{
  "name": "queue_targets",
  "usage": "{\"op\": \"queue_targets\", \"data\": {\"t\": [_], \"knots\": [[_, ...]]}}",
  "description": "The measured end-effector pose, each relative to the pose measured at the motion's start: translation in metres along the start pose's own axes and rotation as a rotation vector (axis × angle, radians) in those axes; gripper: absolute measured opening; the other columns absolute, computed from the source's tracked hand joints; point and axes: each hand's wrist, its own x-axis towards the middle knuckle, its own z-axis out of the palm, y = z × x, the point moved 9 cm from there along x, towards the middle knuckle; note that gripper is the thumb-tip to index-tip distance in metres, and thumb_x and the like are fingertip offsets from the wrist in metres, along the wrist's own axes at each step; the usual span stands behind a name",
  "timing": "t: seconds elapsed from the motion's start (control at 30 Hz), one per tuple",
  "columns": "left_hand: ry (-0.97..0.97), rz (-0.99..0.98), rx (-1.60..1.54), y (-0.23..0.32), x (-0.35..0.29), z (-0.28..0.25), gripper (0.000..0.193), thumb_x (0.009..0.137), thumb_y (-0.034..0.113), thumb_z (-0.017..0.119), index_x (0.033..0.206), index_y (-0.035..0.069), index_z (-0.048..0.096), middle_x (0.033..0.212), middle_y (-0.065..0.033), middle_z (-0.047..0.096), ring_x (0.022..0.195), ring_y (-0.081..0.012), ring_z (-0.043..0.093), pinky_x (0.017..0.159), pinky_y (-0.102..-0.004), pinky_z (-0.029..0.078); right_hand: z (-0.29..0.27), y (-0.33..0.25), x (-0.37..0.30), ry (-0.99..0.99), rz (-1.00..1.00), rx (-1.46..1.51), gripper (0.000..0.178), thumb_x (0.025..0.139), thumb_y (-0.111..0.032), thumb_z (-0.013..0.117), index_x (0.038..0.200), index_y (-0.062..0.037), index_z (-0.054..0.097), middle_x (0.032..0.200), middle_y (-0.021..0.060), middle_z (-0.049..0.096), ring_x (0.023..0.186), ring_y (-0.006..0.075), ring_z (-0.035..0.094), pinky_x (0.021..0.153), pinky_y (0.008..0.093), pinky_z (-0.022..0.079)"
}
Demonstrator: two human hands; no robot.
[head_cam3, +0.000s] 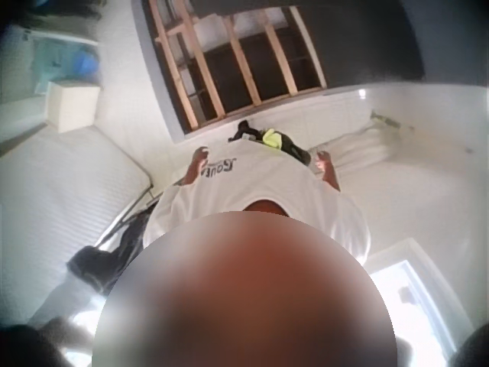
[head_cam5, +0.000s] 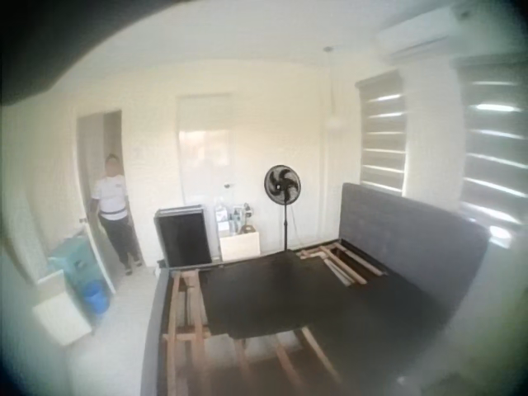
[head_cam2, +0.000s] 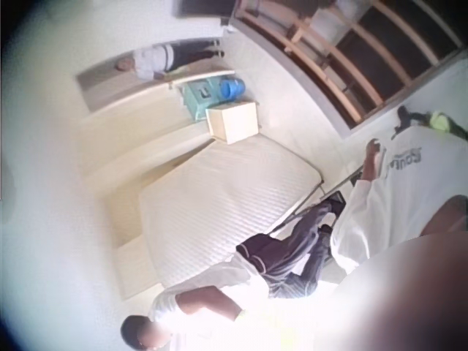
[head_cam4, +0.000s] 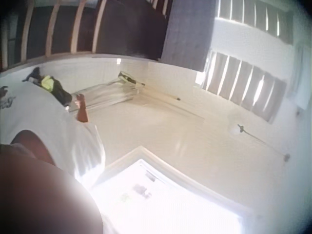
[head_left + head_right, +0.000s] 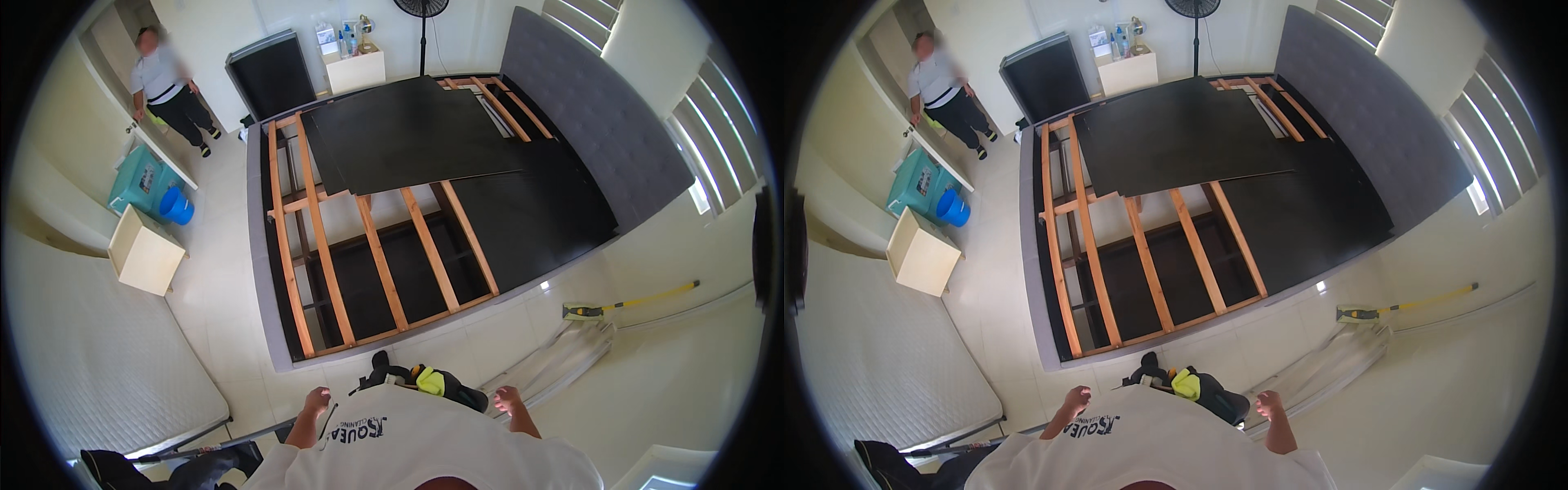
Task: The person assembles a bed frame by placing a large black panel onto the wooden slats, adjusting its position, and securing it. They also handle a blue bucket and a yellow mop while working in a room with tiled flooring.
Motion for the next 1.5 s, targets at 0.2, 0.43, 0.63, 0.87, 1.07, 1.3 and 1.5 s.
{"op": "queue_targets", "data": {"t": [0.2,0.43,0.63,0.87,1.07,1.3,1.5], "knots": [[0.063,0.006,0.122,0.005,0.039,-0.058,0.028,0.070,0.018,0.047,0.095,0.008,0.054,0.093,-0.0119,0.056,0.089,-0.0254,0.052,0.077,-0.0315,0.041,0.006,0.005,-0.007,0.022,0.092,0.103,0.013,0.075,-0.012,0.046,0.085,-0.0042,0.051,0.065,0.0075,0.052,0.045,0.0148,0.048,0.034,0.0232,0.035],[0.057,0.000,0.197,0.040,0.068,-0.101,0.027,0.073,0.014,0.043,0.098,0.011,0.053,0.099,-0.0115,0.053,0.094,-0.0262,0.049,0.079,-0.0319,0.039,0.011,-0.035,0.007,0.080,-0.035,0.192,0.012,0.075,-0.008,0.045,0.085,-0.0066,0.050,0.064,0.0084,0.051,0.044,0.0157,0.047,0.033,0.0244,0.034],[0.095,0.109,0.127,0.112,0.086,-0.105,0.027,0.076,0.012,0.040,0.101,0.009,0.051,0.099,-0.0127,0.053,0.092,-0.0268,0.050,0.078,-0.0328,0.040,-0.011,-0.035,0.081,-0.146,-0.844,-1.284,0.015,0.070,-0.016,0.048,0.083,-0.0101,0.051,0.071,0.0095,0.054,0.063,0.0206,0.054,0.049,0.0303,0.044],[0.209,-0.043,0.129,0.097,0.092,-0.061,0.032,0.070,0.005,0.042,0.098,0.013,0.053,0.097,-0.0103,0.054,0.092,-0.0272,0.050,0.078,-0.0348,0.040,-0.121,-0.086,0.175,-0.212,-0.193,-0.640,0.012,0.072,-0.015,0.047,0.080,-0.0071,0.051,0.070,0.0114,0.055,0.059,0.0237,0.054,0.051,0.0335,0.045],[0.093,-0.129,0.161,0.100,0.038,0.027,0.029,0.072,0.010,0.040,0.098,0.011,0.053,0.097,-0.0105,0.054,0.093,-0.0275,0.049,0.079,-0.0336,0.039,-0.135,-0.250,0.200,-0.081,-0.122,-0.271,0.011,0.077,-0.013,0.043,0.080,-0.0051,0.050,0.062,0.0082,0.052,0.044,0.0156,0.047,0.034,0.0252,0.036],[0.136,-0.130,-0.047,0.207,-0.005,0.059,0.028,0.074,0.020,0.043,0.099,0.012,0.052,0.093,-0.0111,0.055,0.088,-0.0294,0.051,0.076,-0.0352,0.041,-0.102,-0.379,0.213,-0.192,-0.308,-0.369,0.017,0.075,-0.013,0.044,0.089,-0.0051,0.051,0.070,0.0086,0.055,0.048,0.0155,0.051,0.038,0.0244,0.039],[0.055,-0.123,0.108,0.234,0.030,0.069,0.029,0.074,0.022,0.043,0.100,0.014,0.051,0.093,-0.0124,0.055,0.087,-0.0295,0.051,0.076,-0.0362,0.041,-0.067,-0.397,0.218,-0.287,-0.291,-0.420,0.011,0.071,-0.010,0.044,0.073,-0.0066,0.054,0.053,0.0021,0.048,0.039,0.0107,0.045,0.032,0.0224,0.032]]}}
